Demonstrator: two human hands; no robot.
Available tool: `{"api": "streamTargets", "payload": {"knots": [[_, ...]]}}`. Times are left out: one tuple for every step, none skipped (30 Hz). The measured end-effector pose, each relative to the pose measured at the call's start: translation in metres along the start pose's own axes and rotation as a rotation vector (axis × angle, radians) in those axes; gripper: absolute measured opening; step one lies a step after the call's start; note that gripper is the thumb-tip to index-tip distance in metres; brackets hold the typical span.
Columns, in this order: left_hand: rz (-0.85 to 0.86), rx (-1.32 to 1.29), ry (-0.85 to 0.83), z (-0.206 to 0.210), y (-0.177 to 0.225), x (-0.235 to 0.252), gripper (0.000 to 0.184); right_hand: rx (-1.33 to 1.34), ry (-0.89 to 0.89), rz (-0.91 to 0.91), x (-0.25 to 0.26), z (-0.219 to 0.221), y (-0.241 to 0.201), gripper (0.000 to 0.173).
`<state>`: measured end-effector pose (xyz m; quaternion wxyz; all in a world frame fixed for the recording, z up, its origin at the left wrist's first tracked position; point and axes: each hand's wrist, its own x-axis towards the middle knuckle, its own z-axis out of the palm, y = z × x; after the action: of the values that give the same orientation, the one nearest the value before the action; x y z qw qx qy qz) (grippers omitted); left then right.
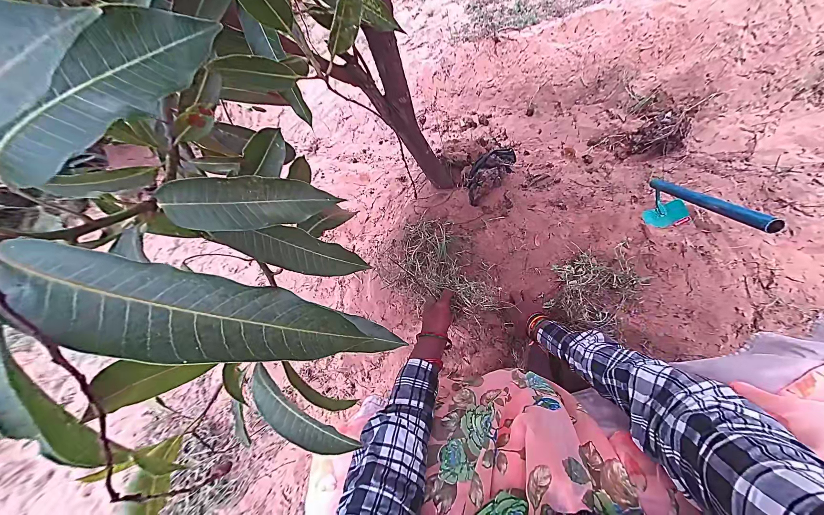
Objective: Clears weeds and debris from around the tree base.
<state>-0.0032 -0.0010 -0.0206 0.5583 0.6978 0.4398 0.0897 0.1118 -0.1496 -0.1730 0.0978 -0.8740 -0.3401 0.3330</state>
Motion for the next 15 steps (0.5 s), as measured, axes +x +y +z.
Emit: {"api": "streamTargets", "payload": {"knots": [[-0.001, -0.003, -0.005, 0.000, 0.001, 0.000, 0.046, -0.024, -0.027, 0.011, 0.002, 0.000, -0.001, 0.096], [-0.002, -0.017, -0.008, 0.001, 0.002, -0.001, 0.045, -0.046, -0.053, 0.018, 0.001, 0.001, -0.003, 0.101], [-0.007, -0.043, -0.010, 0.001, 0.002, -0.002, 0.044, -0.045, -0.053, 0.024, -0.002, 0.003, -0.006, 0.100], [-0.016, -0.075, -0.016, 0.002, 0.002, -0.001, 0.044, -0.019, -0.030, 0.026, -0.004, 0.007, -0.008, 0.094], [-0.023, -0.095, -0.012, 0.003, 0.001, -0.001, 0.044, 0.036, 0.004, 0.040, -0.005, 0.011, -0.009, 0.082], [-0.030, -0.104, -0.013, 0.003, 0.001, -0.001, 0.045, 0.092, 0.035, 0.057, -0.007, 0.014, -0.010, 0.072], [-0.035, -0.109, -0.013, 0.003, 0.001, -0.001, 0.046, 0.151, 0.065, 0.073, -0.008, 0.015, -0.010, 0.064], [-0.037, -0.112, -0.014, 0.003, 0.002, -0.001, 0.046, 0.218, 0.093, 0.101, -0.010, 0.010, -0.009, 0.060], [-0.036, -0.115, -0.017, 0.003, 0.002, -0.002, 0.046, 0.252, 0.112, 0.131, -0.008, 0.005, -0.006, 0.057], [-0.032, -0.118, -0.022, 0.003, 0.003, -0.003, 0.045, 0.279, 0.119, 0.159, -0.005, -0.004, -0.001, 0.057], [-0.029, -0.116, -0.025, 0.003, 0.003, -0.003, 0.044, 0.289, 0.121, 0.190, -0.001, -0.015, 0.007, 0.058], [-0.025, -0.111, -0.026, 0.003, 0.002, -0.003, 0.043, 0.287, 0.121, 0.207, 0.003, -0.028, 0.016, 0.058], [-0.021, -0.103, -0.027, 0.003, 0.002, -0.003, 0.043, 0.277, 0.134, 0.212, 0.007, -0.042, 0.029, 0.055], [-0.017, -0.094, -0.025, 0.003, 0.003, -0.004, 0.042, 0.260, 0.177, 0.230, 0.011, -0.056, 0.043, 0.052], [-0.018, -0.082, -0.024, 0.003, 0.003, -0.004, 0.042, 0.255, 0.215, 0.248, 0.011, -0.071, 0.057, 0.048]]}}
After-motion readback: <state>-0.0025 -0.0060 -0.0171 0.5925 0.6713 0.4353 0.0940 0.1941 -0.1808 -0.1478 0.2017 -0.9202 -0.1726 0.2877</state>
